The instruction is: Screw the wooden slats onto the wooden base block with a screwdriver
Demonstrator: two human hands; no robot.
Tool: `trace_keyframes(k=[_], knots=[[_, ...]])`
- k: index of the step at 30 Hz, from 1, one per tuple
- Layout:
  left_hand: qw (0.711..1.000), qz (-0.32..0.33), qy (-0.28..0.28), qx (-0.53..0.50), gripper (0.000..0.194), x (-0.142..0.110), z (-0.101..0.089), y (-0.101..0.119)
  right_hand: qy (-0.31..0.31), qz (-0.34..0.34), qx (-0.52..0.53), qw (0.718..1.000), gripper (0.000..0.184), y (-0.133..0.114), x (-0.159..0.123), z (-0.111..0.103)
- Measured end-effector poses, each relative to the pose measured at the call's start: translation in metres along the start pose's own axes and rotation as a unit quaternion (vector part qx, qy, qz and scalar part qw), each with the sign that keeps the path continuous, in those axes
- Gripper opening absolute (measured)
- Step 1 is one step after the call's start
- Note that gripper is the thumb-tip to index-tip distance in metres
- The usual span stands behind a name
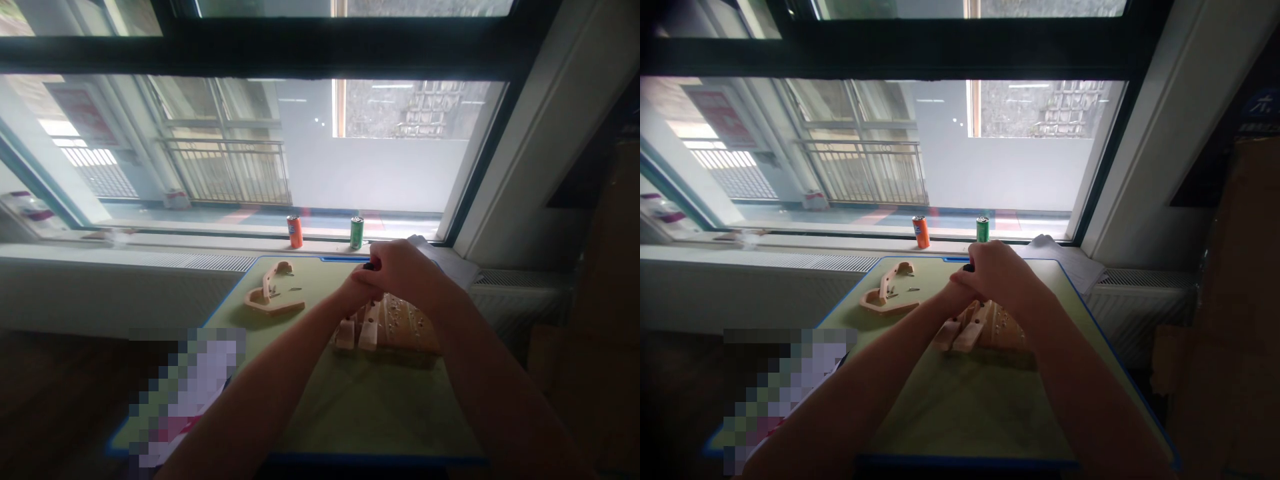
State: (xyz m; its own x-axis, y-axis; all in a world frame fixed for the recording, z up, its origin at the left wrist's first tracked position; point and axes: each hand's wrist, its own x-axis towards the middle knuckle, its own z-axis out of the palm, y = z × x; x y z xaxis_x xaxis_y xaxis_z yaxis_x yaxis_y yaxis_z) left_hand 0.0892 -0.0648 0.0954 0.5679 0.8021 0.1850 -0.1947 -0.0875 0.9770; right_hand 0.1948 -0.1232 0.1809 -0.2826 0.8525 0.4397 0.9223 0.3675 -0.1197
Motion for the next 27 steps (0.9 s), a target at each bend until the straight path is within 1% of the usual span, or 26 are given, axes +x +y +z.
trace_keyframes(k=[2,5,8,10,11,12,14,16,18,20,23,25,27], knots=[[0.997,-0.008,-0.051,-0.052,0.014,0.004,-0.006,-0.002,-0.011,-0.015,0.022,1.000,0.030,-0.003,-0.004,-0.005],[0.986,-0.037,-0.131,-0.091,0.016,0.012,-0.016,-0.003,-0.024,-0.075,0.072,0.994,0.021,-0.002,-0.007,-0.011],[0.979,-0.064,-0.184,-0.059,0.019,0.019,-0.019,-0.002,-0.043,-0.124,0.099,0.986,0.024,0.008,-0.004,-0.013],[0.978,-0.057,-0.194,-0.041,0.019,0.018,-0.016,0.000,-0.051,-0.132,0.111,0.984,0.025,0.015,0.000,-0.013],[0.982,-0.046,-0.182,-0.037,0.017,0.016,-0.013,0.001,-0.051,-0.129,0.115,0.984,0.025,0.018,0.002,-0.013],[0.987,-0.029,-0.157,-0.033,0.016,0.014,-0.010,0.002,-0.049,-0.123,0.116,0.984,0.024,0.021,0.003,-0.012],[0.996,0.020,-0.081,-0.021,0.020,0.006,-0.002,0.005,-0.045,-0.107,0.106,0.988,0.021,0.022,0.005,-0.011],[0.997,0.079,-0.008,0.002,0.026,-0.002,0.005,0.008,-0.036,-0.088,0.088,0.992,0.017,0.019,0.006,-0.009],[0.993,0.111,0.031,-0.001,0.029,-0.007,0.010,0.010,-0.028,-0.061,0.062,0.996,0.019,0.015,0.005,-0.006],[0.994,0.099,0.033,-0.020,0.026,-0.008,0.013,0.010,-0.014,-0.030,0.034,0.999,0.028,0.012,0.005,-0.003],[0.999,0.046,0.018,-0.012,0.017,-0.002,0.012,0.007,0.001,-0.006,0.012,1.000,0.035,0.011,0.005,-0.001],[1.000,0.022,0.011,0.014,0.010,0.005,0.011,0.005,0.010,-0.001,0.018,1.000,0.039,0.011,0.005,0.001],[1.000,0.006,0.000,0.016,0.010,0.011,0.010,0.003,0.043,-0.006,0.052,0.998,0.040,0.012,0.008,0.004]])
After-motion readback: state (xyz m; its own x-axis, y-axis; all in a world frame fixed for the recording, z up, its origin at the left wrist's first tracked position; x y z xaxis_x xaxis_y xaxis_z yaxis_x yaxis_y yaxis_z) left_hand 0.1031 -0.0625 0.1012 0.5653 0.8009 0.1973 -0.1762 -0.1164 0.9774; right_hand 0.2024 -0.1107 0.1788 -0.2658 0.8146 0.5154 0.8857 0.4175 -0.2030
